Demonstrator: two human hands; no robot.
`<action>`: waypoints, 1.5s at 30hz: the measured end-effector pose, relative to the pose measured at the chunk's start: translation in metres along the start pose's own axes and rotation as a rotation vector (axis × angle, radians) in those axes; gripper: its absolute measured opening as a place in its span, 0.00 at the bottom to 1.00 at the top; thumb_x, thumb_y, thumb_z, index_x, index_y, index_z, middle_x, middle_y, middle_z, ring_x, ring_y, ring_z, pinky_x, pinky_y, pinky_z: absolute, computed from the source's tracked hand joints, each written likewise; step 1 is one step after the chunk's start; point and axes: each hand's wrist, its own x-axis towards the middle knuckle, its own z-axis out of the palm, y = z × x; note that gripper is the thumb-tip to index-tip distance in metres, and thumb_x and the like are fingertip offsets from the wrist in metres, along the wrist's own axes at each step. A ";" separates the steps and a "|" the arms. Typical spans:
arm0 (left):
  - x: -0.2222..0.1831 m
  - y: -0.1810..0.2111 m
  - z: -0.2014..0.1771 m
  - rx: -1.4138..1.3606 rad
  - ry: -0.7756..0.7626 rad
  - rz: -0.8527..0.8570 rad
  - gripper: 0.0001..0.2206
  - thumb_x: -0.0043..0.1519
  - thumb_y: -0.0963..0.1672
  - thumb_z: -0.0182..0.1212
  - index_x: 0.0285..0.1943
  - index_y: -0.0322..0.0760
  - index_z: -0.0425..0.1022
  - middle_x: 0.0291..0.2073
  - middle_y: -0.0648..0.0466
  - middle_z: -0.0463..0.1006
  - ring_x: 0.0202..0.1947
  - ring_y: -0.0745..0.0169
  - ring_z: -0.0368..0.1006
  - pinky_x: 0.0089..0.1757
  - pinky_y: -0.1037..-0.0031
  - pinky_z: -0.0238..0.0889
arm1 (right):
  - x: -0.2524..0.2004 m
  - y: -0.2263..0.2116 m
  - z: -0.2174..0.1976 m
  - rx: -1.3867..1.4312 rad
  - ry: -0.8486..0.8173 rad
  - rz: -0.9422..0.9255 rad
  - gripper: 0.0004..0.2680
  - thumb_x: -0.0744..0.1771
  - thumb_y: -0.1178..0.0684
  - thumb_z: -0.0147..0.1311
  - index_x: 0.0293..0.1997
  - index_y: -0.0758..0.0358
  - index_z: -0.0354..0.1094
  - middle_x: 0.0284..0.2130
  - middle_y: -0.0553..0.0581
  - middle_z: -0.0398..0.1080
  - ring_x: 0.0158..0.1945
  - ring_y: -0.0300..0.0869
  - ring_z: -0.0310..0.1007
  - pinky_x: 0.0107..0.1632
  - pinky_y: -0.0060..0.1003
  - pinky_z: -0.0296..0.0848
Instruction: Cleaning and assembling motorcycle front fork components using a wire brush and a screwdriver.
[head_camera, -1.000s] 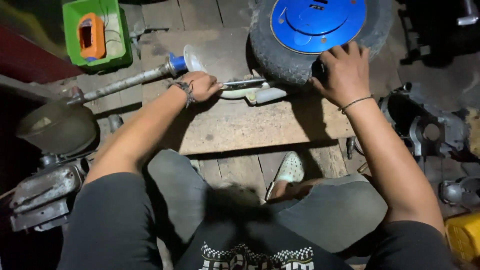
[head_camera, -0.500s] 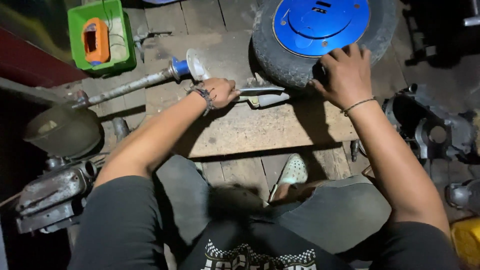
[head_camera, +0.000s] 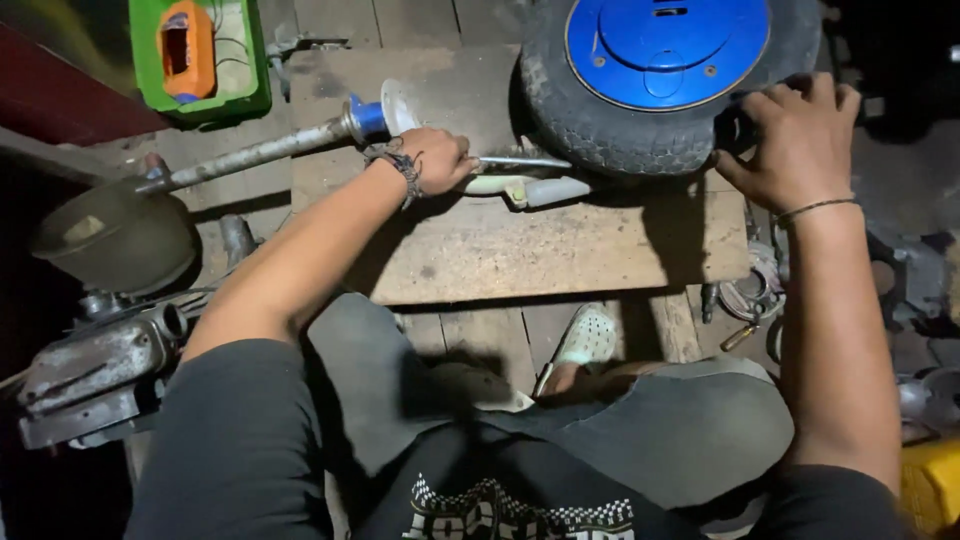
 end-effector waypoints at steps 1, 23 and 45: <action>0.005 0.011 -0.010 -0.003 0.001 0.003 0.20 0.70 0.53 0.50 0.44 0.34 0.79 0.34 0.41 0.83 0.34 0.34 0.78 0.41 0.52 0.71 | -0.001 0.003 0.005 -0.003 -0.003 0.001 0.20 0.63 0.38 0.65 0.57 0.56 0.76 0.51 0.51 0.76 0.58 0.51 0.65 0.64 0.46 0.58; 0.025 0.029 -0.046 0.170 -0.244 0.024 0.21 0.74 0.55 0.41 0.52 0.43 0.77 0.37 0.49 0.82 0.39 0.50 0.77 0.48 0.56 0.70 | -0.009 0.005 0.011 -0.078 0.053 0.114 0.17 0.63 0.45 0.69 0.55 0.57 0.80 0.60 0.65 0.67 0.62 0.57 0.56 0.68 0.50 0.49; 0.010 0.027 -0.019 0.122 -0.194 0.103 0.22 0.71 0.57 0.43 0.44 0.44 0.79 0.33 0.48 0.84 0.35 0.45 0.80 0.53 0.56 0.63 | -0.016 0.021 0.040 -0.008 0.193 0.149 0.11 0.68 0.58 0.65 0.57 0.57 0.84 0.62 0.63 0.72 0.62 0.56 0.61 0.69 0.50 0.52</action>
